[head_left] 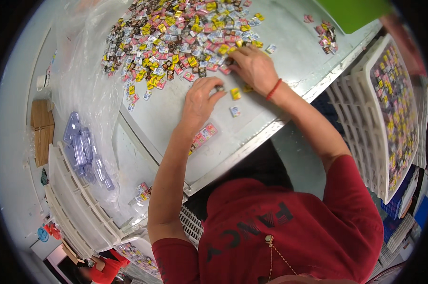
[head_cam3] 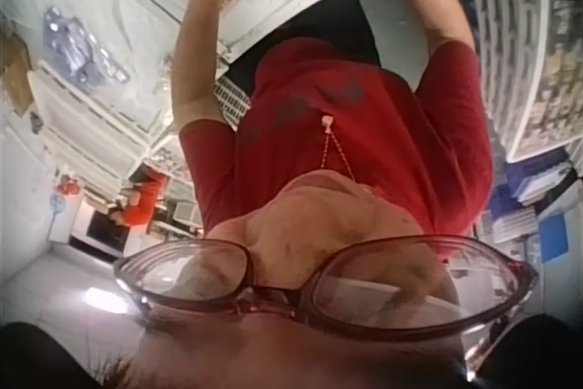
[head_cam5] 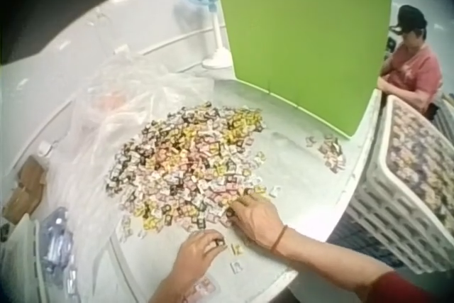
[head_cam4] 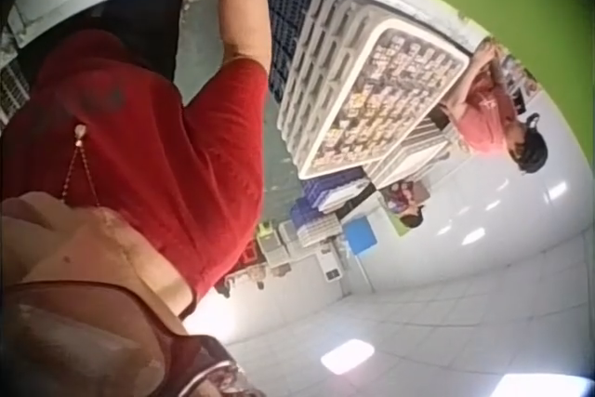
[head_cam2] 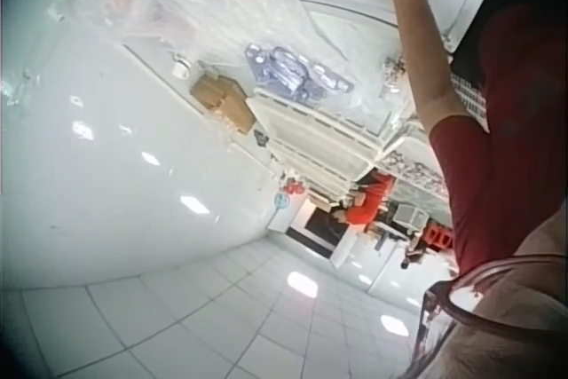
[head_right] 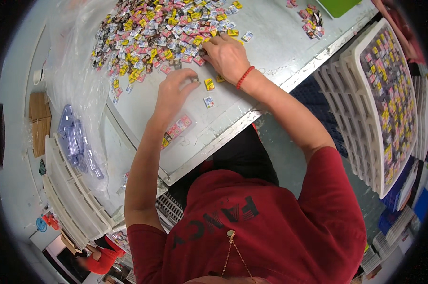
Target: Packaging small colorful components into clear plastic sleeves.
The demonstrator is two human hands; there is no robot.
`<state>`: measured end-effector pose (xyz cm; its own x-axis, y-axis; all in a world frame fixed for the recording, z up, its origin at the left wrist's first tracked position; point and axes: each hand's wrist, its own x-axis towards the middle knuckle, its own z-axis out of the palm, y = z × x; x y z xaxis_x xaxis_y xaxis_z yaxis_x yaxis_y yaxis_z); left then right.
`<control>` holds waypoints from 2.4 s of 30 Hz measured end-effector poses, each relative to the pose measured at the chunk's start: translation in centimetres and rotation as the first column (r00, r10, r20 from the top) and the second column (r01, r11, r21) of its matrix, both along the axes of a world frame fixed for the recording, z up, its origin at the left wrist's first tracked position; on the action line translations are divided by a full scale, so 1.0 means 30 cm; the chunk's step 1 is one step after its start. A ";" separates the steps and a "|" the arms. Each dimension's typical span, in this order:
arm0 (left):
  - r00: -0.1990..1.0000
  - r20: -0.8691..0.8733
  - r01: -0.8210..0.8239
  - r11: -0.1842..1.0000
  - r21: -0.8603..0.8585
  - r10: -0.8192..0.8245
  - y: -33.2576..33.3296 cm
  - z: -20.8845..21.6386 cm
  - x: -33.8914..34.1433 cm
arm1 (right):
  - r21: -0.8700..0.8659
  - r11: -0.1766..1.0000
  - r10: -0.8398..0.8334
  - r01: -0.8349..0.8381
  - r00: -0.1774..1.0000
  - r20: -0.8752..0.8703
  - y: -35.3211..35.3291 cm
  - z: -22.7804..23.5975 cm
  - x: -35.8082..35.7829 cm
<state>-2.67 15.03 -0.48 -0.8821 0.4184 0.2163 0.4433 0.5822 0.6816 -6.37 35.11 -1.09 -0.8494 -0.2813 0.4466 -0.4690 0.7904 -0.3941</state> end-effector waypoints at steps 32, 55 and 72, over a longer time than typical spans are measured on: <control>0.971 -0.188 0.146 0.989 -0.010 -0.145 0.070 -0.053 0.011 | -0.096 0.994 0.055 -0.045 0.994 0.098 0.140 0.018 0.245; 0.927 -0.269 -0.283 0.958 -0.044 0.261 -0.263 -0.001 0.364 | 0.134 0.789 0.598 -0.600 0.799 0.057 -0.321 0.066 0.213; 0.876 -0.402 -0.322 0.943 -0.080 0.265 -0.232 -0.070 0.438 | 0.064 0.827 0.562 -0.558 0.821 -0.097 -0.285 -0.005 0.336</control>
<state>10.47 8.06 -2.58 -0.8302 0.2041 0.5187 0.4452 0.8027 0.3968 3.71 26.57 -1.23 -0.4885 -0.7094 0.5081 -0.8725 0.3895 -0.2950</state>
